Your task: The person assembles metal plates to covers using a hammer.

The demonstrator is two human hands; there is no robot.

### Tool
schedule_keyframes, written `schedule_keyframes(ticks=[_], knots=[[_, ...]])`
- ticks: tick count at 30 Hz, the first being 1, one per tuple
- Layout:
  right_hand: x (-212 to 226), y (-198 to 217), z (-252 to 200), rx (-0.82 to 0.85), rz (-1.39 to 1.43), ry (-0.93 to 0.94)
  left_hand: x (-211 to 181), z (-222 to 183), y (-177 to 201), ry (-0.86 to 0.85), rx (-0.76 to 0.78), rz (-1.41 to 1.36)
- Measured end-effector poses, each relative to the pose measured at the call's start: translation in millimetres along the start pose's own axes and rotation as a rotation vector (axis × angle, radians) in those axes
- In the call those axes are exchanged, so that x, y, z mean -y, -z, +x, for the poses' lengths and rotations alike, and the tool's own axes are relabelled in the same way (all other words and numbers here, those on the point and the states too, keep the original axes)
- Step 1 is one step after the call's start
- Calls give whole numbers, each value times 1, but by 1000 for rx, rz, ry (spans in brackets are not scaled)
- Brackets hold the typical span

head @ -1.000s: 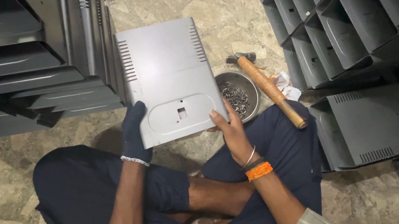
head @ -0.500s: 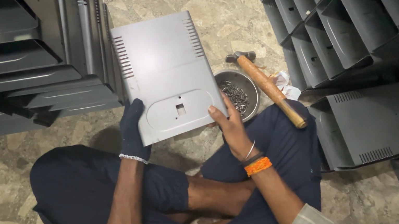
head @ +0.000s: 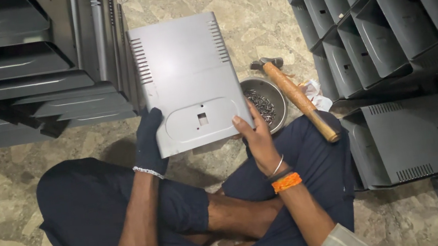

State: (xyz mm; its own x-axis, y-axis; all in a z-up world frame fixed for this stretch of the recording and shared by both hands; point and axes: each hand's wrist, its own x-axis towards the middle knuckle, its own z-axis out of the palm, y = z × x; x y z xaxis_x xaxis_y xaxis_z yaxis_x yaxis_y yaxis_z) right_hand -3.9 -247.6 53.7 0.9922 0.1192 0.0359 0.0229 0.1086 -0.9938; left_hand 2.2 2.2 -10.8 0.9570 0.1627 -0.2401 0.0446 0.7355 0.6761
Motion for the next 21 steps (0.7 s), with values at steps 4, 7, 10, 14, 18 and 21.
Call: schedule_keyframes(ticks=[4,7,10,14,18,21], knots=[[4,1,-4,-35,1,-76,-5,-6,-10,-15,25,59],[1,3,-6,-40,17,-76,-10,-9,-17,-18,53,76],[7,2,-6,-32,14,-100,-18,-15,-26,-22,61,94],[12,1,-6,-46,43,-197,-9,-10,-15,-7,9,83],[6,5,-7,-37,12,-177,-4,-8,-10,-22,20,66],[0,5,-7,-49,9,-118,-5,-7,-7,19,-44,79]])
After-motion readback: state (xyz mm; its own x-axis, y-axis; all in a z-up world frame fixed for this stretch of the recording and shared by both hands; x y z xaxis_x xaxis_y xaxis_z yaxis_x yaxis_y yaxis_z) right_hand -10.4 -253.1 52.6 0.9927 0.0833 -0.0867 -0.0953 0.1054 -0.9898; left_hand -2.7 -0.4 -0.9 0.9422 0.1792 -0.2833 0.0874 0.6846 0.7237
